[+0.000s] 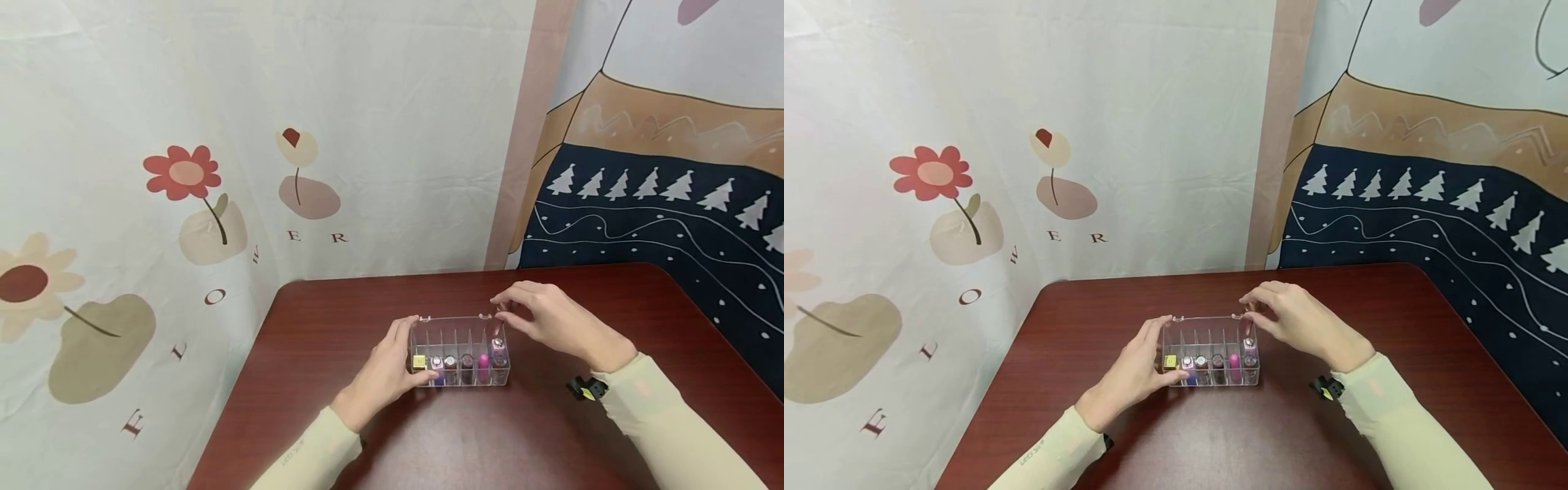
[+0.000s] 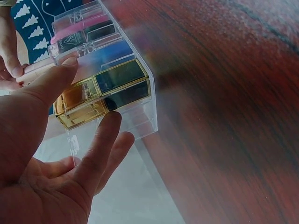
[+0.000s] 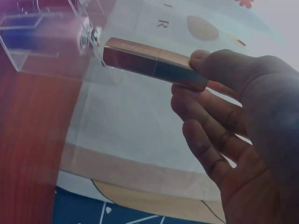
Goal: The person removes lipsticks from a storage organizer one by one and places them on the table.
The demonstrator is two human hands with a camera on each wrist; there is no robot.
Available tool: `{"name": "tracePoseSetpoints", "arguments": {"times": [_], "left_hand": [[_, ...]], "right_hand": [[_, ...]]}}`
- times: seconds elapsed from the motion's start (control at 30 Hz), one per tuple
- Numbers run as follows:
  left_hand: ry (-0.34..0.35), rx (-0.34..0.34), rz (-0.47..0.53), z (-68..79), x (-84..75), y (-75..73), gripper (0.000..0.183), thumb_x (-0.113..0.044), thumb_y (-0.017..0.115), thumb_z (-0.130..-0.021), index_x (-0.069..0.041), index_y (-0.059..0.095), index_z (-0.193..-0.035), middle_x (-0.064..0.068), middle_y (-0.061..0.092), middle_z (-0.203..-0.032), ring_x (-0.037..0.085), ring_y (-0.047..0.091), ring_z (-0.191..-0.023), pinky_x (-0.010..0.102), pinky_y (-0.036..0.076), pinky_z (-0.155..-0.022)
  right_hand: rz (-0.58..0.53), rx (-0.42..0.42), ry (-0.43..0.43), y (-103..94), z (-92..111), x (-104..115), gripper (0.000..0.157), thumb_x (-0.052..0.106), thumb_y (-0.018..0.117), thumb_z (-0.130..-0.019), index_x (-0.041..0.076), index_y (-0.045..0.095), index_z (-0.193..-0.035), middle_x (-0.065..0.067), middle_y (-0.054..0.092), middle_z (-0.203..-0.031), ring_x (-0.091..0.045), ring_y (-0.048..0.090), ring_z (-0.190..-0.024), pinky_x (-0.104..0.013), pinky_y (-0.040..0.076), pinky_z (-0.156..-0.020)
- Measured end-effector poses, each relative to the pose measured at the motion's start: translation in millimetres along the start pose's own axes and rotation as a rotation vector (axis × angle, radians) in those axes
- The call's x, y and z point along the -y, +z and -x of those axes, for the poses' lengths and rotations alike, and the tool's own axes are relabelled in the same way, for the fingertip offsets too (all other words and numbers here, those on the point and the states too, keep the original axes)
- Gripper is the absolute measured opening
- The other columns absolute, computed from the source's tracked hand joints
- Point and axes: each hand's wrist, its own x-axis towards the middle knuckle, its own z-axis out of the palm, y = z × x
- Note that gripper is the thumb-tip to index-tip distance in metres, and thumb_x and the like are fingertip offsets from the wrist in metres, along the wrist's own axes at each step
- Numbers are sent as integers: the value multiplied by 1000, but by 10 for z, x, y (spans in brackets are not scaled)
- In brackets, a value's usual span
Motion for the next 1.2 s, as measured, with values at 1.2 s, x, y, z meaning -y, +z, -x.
{"name": "tracePoseSetpoints", "arguments": {"times": [1.2], "left_hand": [[-10,-8,19,3,-9,11,109,-41,105,-88,-4,43,-170,19,60,-162,40,74,-138,58,63,-117]], "right_hand": [[-28,10,134,194,290,-582,29,-2,94,-94,9,87,-120,3,81,-97,-14,71,-86,-38,68,-76]]}}
